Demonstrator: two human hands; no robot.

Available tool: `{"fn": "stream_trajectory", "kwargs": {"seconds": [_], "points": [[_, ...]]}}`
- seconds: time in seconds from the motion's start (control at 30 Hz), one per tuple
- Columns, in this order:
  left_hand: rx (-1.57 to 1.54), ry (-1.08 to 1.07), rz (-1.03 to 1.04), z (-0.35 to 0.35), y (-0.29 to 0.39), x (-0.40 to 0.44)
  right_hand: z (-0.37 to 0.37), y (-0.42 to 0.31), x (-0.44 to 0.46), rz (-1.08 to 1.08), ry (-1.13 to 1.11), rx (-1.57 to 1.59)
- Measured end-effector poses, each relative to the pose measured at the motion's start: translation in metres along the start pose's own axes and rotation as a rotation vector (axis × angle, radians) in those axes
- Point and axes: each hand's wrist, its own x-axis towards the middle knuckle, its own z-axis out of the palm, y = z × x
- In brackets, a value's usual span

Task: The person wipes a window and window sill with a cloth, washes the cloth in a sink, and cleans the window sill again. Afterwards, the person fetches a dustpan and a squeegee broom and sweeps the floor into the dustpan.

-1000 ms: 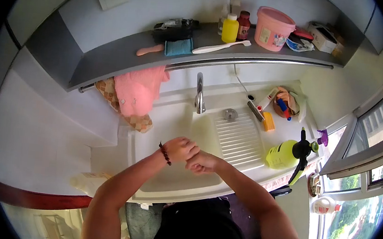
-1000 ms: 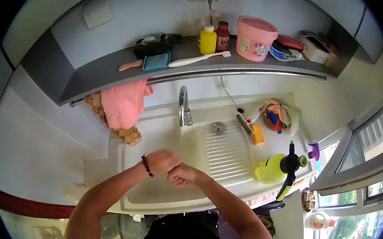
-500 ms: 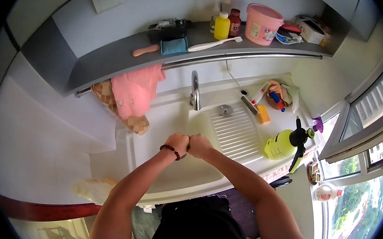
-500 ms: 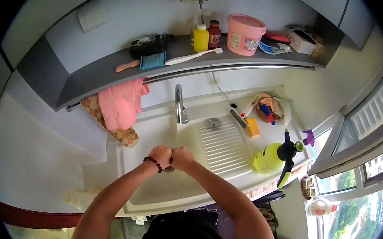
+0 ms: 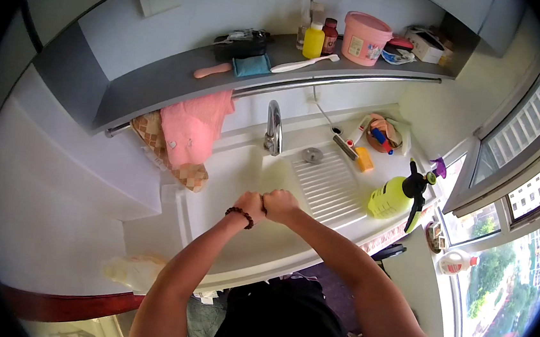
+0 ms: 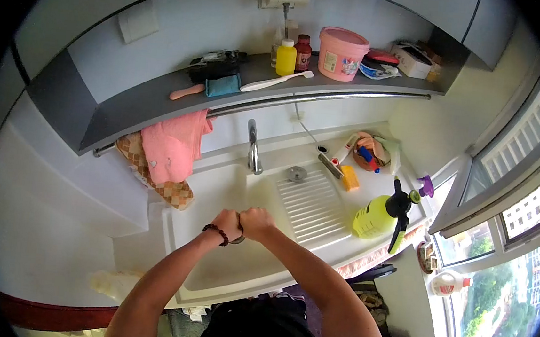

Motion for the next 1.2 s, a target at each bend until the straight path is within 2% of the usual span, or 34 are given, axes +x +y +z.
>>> {"fn": "stream_trajectory", "kwargs": {"seconds": [0.17,0.23,0.33,0.4,0.47,0.5,0.53,0.6,0.63,0.7,0.73,0.8,0.9,0.97,1.0,1.03,1.1,1.13,1.17,1.2], "points": [[-0.057,-0.019,0.032,0.009,-0.006,-0.007,0.004,-0.008,-0.010,0.052,0.007,0.036],[-0.053,0.100,0.199,0.026,-0.017,-0.006,0.001,-0.015,-0.018,0.116,0.034,0.073],[-0.114,0.162,0.244,0.040,-0.019,-0.019,0.003,-0.012,-0.043,0.276,0.059,0.246],[-0.154,0.182,0.275,0.054,-0.016,-0.032,0.009,0.000,-0.068,0.086,0.254,0.572],[-0.295,0.299,0.281,0.057,-0.005,-0.047,-0.014,0.005,-0.110,0.205,0.336,0.662],[-0.303,0.287,0.306,0.068,-0.007,-0.051,-0.024,0.011,-0.134,0.287,0.405,0.756],[-0.544,0.211,0.141,0.081,-0.012,-0.055,-0.024,0.027,-0.159,0.340,0.512,0.823],[-1.023,-0.126,-0.219,0.065,0.008,-0.065,-0.015,0.064,-0.216,0.481,0.714,0.882],[-1.024,-0.130,-0.203,0.070,0.012,-0.066,-0.014,0.083,-0.244,0.575,0.810,0.877],[-1.233,-0.055,-0.159,0.089,0.014,-0.074,-0.022,0.107,-0.288,0.714,0.984,0.762],[-1.348,-0.127,-0.233,0.082,0.025,-0.081,-0.021,0.125,-0.306,0.769,1.030,0.670],[-1.413,-0.128,-0.242,0.078,0.044,-0.091,-0.034,0.145,-0.326,0.872,1.078,0.535],[-1.508,-0.113,-0.245,0.081,0.062,-0.096,-0.046,0.180,-0.330,0.906,1.100,0.368],[-1.543,-0.086,-0.237,0.086,0.072,-0.100,-0.043,0.213,-0.321,0.897,1.075,0.510],[-1.539,-0.049,-0.276,0.089,0.078,-0.103,-0.034,0.236,-0.318,0.908,0.993,0.513],[-1.537,-0.006,-0.315,0.092,0.083,-0.106,-0.028,0.254,-0.311,0.860,1.004,0.634],[-1.542,0.060,-0.316,0.096,0.092,-0.115,-0.021,0.290,-0.298,0.866,0.854,0.724],[-1.542,0.099,-0.322,0.100,0.096,-0.124,-0.025,0.284,-0.289,0.782,0.955,0.949],[-1.555,0.151,-0.342,0.105,0.101,-0.133,-0.032,0.280,-0.284,0.703,0.978,1.173],[-1.573,0.196,-0.351,0.110,0.107,-0.141,-0.037,0.282,-0.283,0.670,0.924,1.246]]}}
